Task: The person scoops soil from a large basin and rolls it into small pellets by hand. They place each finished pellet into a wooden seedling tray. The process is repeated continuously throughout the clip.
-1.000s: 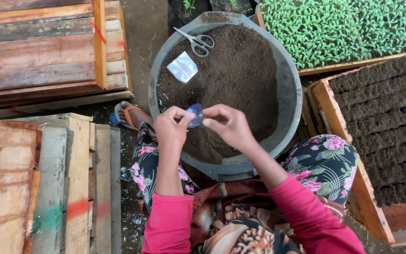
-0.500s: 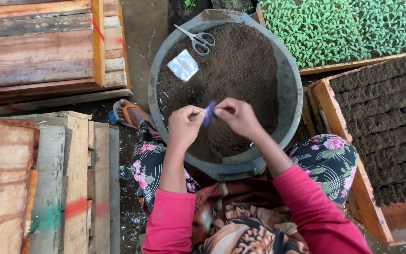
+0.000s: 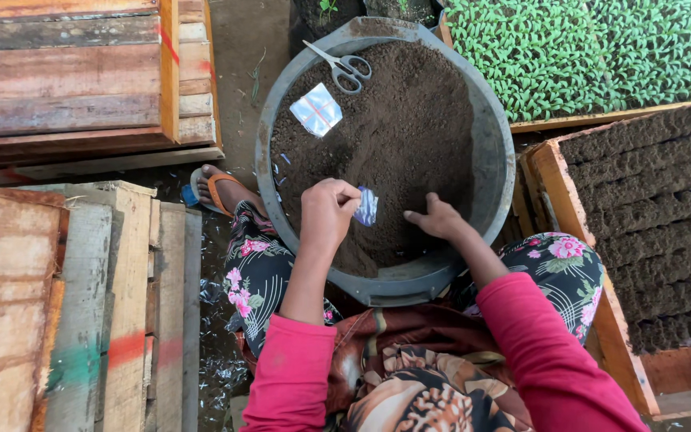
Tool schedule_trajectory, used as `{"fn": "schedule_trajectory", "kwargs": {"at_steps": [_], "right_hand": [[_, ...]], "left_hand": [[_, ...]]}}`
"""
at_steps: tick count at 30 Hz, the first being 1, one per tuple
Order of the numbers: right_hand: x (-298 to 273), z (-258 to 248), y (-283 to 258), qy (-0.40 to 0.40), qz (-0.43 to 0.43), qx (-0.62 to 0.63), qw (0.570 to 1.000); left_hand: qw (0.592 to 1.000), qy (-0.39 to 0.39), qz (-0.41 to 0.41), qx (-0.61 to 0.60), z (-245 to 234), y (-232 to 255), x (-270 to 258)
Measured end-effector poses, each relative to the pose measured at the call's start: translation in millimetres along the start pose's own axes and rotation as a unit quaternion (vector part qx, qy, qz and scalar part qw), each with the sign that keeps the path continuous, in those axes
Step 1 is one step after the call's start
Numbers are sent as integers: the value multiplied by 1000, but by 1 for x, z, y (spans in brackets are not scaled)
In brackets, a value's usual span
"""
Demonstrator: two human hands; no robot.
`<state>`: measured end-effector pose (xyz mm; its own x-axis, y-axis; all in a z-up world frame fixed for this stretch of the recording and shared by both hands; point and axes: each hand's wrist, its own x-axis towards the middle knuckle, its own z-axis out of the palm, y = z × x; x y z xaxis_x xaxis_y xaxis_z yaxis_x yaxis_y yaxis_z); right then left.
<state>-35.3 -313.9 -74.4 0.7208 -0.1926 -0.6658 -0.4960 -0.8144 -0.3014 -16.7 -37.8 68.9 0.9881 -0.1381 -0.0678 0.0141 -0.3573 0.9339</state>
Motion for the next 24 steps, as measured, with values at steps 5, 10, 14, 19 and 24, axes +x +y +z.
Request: {"fn": "schedule_trajectory", "kwargs": {"at_steps": [5, 10, 14, 19, 24], "right_hand": [[-64, 6, -88, 17, 51, 308, 950], [-110, -13, -161, 50, 54, 653, 754], [-49, 10, -155, 37, 78, 838, 538], [-53, -6, -151, 1, 48, 895, 444], [-84, -34, -166, -3, 14, 893, 450]], "left_hand": [[1000, 10, 16, 8, -2, 9, -7], [998, 19, 35, 51, 5, 0, -8], [986, 65, 57, 143, 14, -22, -5], [986, 46, 35, 156, 11, -3, -8], [975, 8, 18, 220, 20, 4, -7]]}}
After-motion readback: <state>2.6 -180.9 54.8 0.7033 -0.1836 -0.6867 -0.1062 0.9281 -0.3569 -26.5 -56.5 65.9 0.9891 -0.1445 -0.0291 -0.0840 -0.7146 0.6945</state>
